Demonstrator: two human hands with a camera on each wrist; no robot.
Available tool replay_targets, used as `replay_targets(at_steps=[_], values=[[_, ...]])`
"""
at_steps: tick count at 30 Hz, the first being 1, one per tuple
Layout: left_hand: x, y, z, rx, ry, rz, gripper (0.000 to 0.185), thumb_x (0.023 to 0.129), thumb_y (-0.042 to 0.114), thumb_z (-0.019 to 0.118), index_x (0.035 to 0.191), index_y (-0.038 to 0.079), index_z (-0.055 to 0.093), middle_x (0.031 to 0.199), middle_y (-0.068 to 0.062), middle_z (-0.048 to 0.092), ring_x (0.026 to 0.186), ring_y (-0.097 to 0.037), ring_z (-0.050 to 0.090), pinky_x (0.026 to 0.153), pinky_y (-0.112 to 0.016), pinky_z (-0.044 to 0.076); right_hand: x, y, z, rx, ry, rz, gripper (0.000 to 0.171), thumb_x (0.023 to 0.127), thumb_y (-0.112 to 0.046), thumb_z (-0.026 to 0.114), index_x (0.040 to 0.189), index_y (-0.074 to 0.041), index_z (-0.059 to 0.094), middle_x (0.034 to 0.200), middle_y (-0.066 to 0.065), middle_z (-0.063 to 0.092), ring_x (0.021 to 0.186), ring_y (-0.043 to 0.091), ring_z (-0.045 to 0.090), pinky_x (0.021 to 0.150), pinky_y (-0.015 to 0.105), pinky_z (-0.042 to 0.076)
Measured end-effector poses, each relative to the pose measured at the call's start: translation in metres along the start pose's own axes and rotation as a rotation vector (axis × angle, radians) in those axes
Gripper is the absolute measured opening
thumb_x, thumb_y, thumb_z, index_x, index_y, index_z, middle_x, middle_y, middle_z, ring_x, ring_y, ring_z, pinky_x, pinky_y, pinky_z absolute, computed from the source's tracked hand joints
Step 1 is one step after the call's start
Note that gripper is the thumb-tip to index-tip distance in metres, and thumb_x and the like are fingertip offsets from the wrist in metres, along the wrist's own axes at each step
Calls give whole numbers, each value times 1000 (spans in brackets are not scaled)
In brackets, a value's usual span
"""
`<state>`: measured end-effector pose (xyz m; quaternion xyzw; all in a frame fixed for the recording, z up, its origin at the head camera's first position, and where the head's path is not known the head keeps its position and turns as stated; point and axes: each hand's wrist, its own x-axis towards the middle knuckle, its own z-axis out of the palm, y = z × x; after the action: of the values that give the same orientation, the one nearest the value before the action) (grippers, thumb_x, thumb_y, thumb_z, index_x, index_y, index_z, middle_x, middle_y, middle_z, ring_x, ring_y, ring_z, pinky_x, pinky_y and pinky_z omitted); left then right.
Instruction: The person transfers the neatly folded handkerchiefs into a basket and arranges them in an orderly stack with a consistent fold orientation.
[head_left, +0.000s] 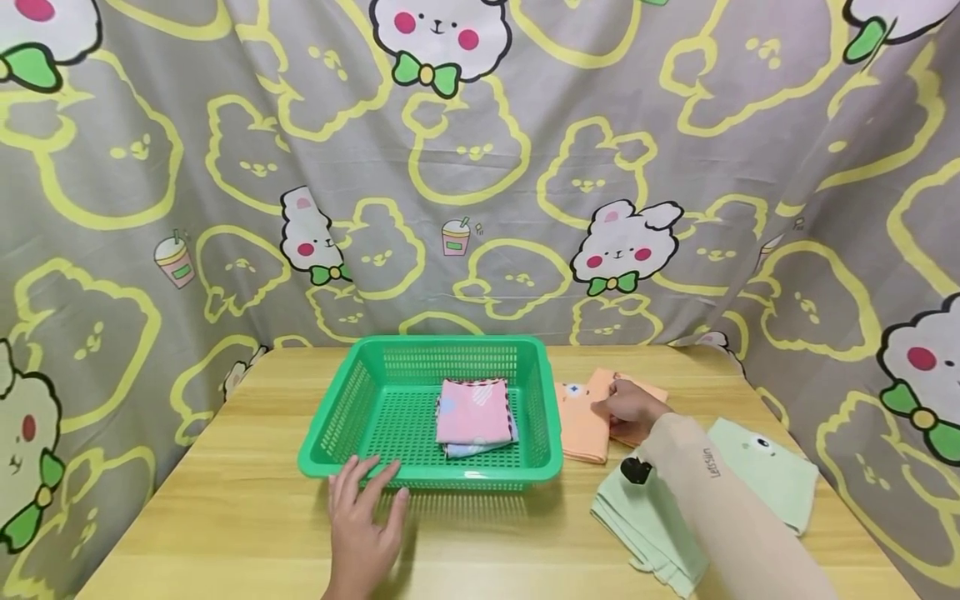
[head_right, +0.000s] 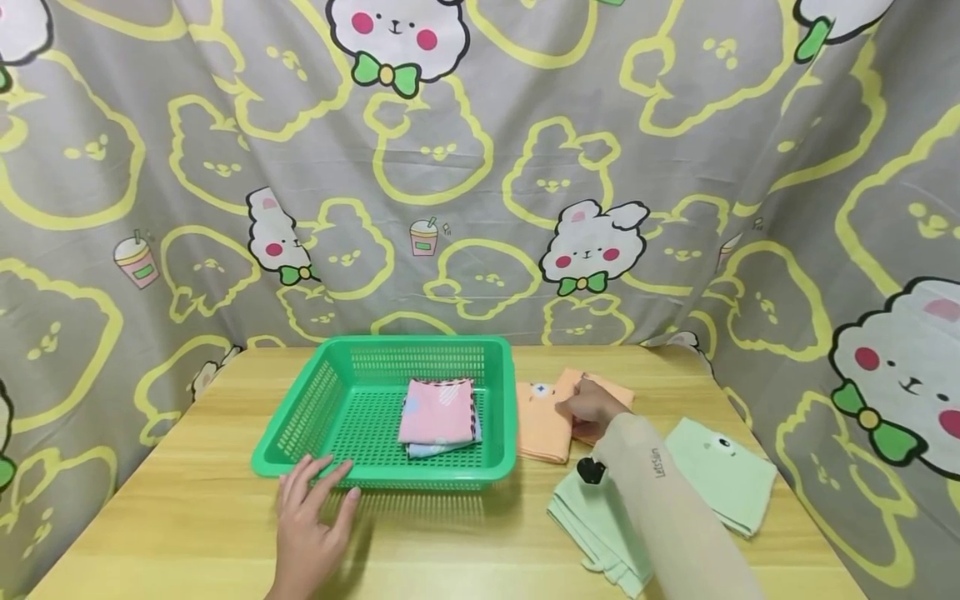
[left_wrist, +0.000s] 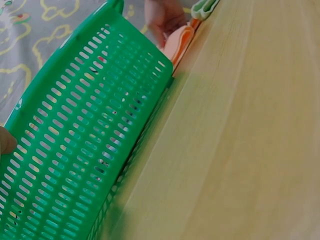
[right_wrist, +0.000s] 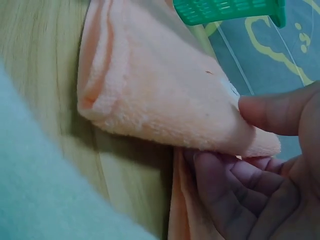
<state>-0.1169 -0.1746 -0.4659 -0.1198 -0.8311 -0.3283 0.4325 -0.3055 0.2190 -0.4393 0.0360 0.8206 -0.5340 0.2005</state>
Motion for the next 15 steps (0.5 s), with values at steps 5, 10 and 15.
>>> replay_targets(at_steps=[5,10,15], values=[[1,0,0,2,-1,5,34,75,6,74,109,4,70,120,-18,59,124,-47,40,102,-76,9,3,2,1,16,-4,-62,27,93,-1,55,105,-1,30,71,6,49,58,15,51,53,27,44],[0,1,0,1,-1,-1,34,75,5,75,108,3,70,119,-18,59,123,-47,40,101,-78,10,2,1,1,-94,26,-98,26,91,-5,54,106,1,34,66,6,49,56,17,50,53,27,43],[1,1,0,-5,-2,2,34,75,5,75,109,4,70,120,-18,59,124,-48,40,101,-78,9,-1,1,0,77,-79,-98,39,93,2,50,122,0,24,94,16,51,69,21,54,61,32,48]])
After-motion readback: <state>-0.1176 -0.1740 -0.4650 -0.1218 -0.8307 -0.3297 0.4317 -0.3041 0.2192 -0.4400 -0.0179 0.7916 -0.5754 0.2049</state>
